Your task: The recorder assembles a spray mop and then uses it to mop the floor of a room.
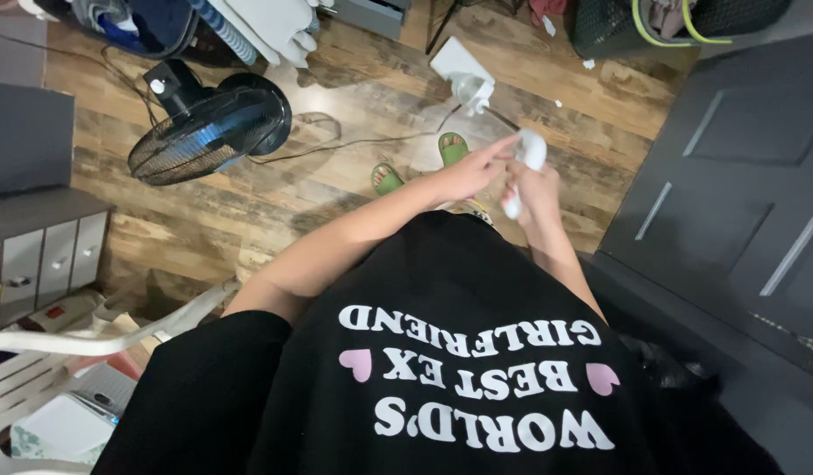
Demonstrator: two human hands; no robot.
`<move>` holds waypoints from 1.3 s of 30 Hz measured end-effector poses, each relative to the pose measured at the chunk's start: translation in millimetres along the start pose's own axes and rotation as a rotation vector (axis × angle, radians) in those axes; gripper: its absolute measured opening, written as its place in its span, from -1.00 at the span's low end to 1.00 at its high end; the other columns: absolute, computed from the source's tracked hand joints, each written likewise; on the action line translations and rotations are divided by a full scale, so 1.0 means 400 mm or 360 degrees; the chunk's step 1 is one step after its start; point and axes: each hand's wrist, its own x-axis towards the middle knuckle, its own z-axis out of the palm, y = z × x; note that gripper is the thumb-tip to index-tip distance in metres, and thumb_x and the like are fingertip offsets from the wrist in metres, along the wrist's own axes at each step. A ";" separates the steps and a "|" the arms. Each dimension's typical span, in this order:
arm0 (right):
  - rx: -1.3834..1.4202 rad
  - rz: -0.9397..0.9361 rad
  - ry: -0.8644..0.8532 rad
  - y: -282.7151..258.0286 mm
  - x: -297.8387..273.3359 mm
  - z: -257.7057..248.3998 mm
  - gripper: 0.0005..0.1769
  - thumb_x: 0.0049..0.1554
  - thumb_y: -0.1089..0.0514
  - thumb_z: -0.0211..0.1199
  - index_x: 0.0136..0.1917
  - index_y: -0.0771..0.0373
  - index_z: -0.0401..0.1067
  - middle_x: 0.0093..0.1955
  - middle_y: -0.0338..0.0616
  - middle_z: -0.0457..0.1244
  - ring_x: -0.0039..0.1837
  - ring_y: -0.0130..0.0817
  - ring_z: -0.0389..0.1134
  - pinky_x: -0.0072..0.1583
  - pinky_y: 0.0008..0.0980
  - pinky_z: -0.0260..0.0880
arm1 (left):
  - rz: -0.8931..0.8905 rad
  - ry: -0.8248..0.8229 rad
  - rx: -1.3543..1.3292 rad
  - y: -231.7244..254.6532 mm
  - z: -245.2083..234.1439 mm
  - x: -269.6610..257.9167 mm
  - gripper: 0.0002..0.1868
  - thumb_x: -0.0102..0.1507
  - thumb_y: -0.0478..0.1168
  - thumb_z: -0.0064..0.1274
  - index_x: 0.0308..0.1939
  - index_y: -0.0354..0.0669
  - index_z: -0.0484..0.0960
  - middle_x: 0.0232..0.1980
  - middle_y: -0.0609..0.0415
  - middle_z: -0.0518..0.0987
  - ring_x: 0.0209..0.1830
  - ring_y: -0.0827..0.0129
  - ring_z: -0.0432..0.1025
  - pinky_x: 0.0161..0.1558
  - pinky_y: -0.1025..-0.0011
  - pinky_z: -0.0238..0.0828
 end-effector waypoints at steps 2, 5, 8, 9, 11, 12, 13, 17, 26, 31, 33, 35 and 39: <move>0.0097 -0.0055 0.0175 0.028 0.078 0.035 -0.82 0.17 0.29 0.15 0.01 0.47 0.39 -0.34 -0.10 0.25 -0.40 -0.30 0.26 -0.40 -0.29 0.24 | -0.0204 0.0066 -0.0024 0.084 -0.005 -0.014 -0.40 0.47 -0.22 -0.37 0.62 0.06 0.01 0.38 -0.16 0.45 -0.23 0.30 0.43 -0.17 0.30 0.49; 0.0328 -0.0264 -0.0014 0.064 0.159 0.094 -0.74 0.28 0.19 0.10 0.12 0.43 0.43 -0.06 -0.06 0.38 -0.07 -0.32 0.42 -0.10 -0.34 0.49 | 0.0508 0.0490 0.0155 -0.236 -0.027 0.177 -0.55 0.56 -0.18 -0.36 0.52 -0.24 0.16 0.33 -0.08 0.39 0.22 0.45 0.30 0.17 0.48 0.29; 0.0059 0.0145 -0.0437 -0.021 0.048 0.233 -0.71 0.27 0.05 -0.11 0.09 0.23 0.33 0.04 -0.03 0.34 0.04 -0.22 0.44 -0.02 -0.19 0.60 | 0.0530 0.0688 0.0118 -0.261 -0.094 0.159 -0.49 0.58 -0.13 -0.15 0.53 -0.36 0.23 0.43 -0.20 0.44 0.25 0.23 0.45 0.20 0.34 0.40; 0.0060 0.0143 -0.0434 0.007 0.061 0.238 -0.71 0.27 0.05 -0.11 0.09 0.23 0.33 0.04 -0.03 0.34 0.04 -0.22 0.44 -0.02 -0.19 0.60 | 0.0533 0.0685 0.0118 -0.172 -0.124 0.087 -0.49 0.58 -0.13 -0.15 0.53 -0.36 0.23 0.43 -0.20 0.44 0.25 0.23 0.45 0.20 0.34 0.40; -0.0555 0.0318 -0.1046 0.062 0.089 0.251 -0.61 0.30 0.03 -0.14 0.15 0.32 0.36 0.08 0.01 0.33 0.06 -0.22 0.42 -0.01 -0.26 0.58 | -0.0700 0.0363 -0.0063 0.007 -0.187 -0.056 -0.31 0.27 -0.06 -0.02 0.42 -0.16 0.11 -0.05 -0.29 0.66 -0.40 0.13 0.55 -0.34 0.21 0.55; -0.0556 0.0316 -0.1050 0.086 0.107 0.251 -0.61 0.30 0.03 -0.14 0.15 0.32 0.36 0.08 0.01 0.33 0.06 -0.22 0.42 -0.01 -0.26 0.58 | -0.0700 0.0367 -0.0062 -0.055 -0.207 -0.074 -0.31 0.27 -0.06 -0.02 0.42 -0.16 0.11 -0.05 -0.29 0.66 -0.40 0.13 0.55 -0.34 0.21 0.55; -0.0852 0.0203 -0.1158 0.113 0.122 0.252 -0.61 0.31 0.07 -0.05 0.16 0.43 0.39 0.09 0.12 0.34 0.07 -0.14 0.42 0.01 -0.27 0.55 | -0.0664 0.0417 0.0176 -0.120 -0.225 -0.096 -0.37 0.29 -0.06 -0.01 0.37 -0.21 0.19 -0.14 -0.26 0.67 -0.40 0.12 0.57 -0.34 0.19 0.56; -0.1525 -0.0580 -0.0989 0.113 0.117 0.272 -0.52 0.10 0.18 0.33 0.17 0.52 0.31 0.15 0.33 0.25 0.18 0.12 0.34 0.15 -0.13 0.40 | -0.0493 0.0695 0.0711 -0.267 -0.206 -0.207 -0.54 0.31 -0.06 0.04 0.17 -0.30 0.47 -0.21 -0.30 0.65 -0.29 -0.11 0.58 -0.26 0.06 0.54; -0.1824 -0.1031 -0.0912 0.153 0.184 0.313 -0.56 0.06 0.34 0.27 0.23 0.20 0.37 0.33 0.23 0.14 0.29 0.25 0.27 0.28 -0.02 0.34 | -0.0507 0.0658 0.1066 -0.179 -0.171 -0.242 -0.68 0.19 -0.15 0.10 -0.07 -0.30 0.59 -0.26 -0.40 0.62 -0.20 -0.29 0.54 -0.12 -0.08 0.49; -0.1832 -0.1245 -0.0753 0.207 0.327 0.282 -0.55 0.07 0.36 0.25 0.25 0.21 0.38 0.27 0.26 0.19 0.29 0.26 0.30 0.27 -0.03 0.39 | -0.0512 0.0648 0.1090 -0.211 -0.205 -0.136 -0.68 0.22 -0.11 0.06 -0.06 -0.26 0.60 -0.25 -0.38 0.62 -0.20 -0.28 0.54 -0.12 -0.09 0.48; -0.1767 -0.1306 -0.0692 0.121 0.327 0.280 -0.51 0.04 0.39 0.24 0.26 0.26 0.36 0.25 0.30 0.20 0.29 0.28 0.29 0.26 -0.02 0.40 | -0.0457 0.0691 0.1068 -0.205 -0.213 -0.074 -0.69 0.25 -0.10 0.04 -0.07 -0.26 0.61 -0.24 -0.38 0.62 -0.18 -0.27 0.54 -0.12 -0.08 0.49; -0.1780 -0.1128 -0.0680 0.001 0.305 0.279 -0.35 -0.07 0.41 0.26 0.32 0.33 0.29 0.23 0.38 0.19 0.23 0.34 0.28 0.20 0.02 0.38 | -0.0315 0.0829 0.1022 -0.203 -0.217 0.000 -0.67 0.24 -0.13 0.04 -0.04 -0.32 0.57 -0.25 -0.41 0.62 -0.20 -0.30 0.54 -0.12 -0.07 0.50; -0.1857 -0.1085 -0.0625 0.005 0.447 0.206 -0.38 -0.05 0.39 0.27 0.30 0.32 0.31 0.20 0.39 0.22 0.23 0.32 0.31 0.24 0.00 0.39 | -0.0294 0.0842 0.0971 -0.225 -0.216 0.155 -0.62 0.15 -0.21 0.05 -0.01 -0.37 0.53 -0.28 -0.45 0.61 -0.23 -0.30 0.54 -0.17 -0.07 0.50</move>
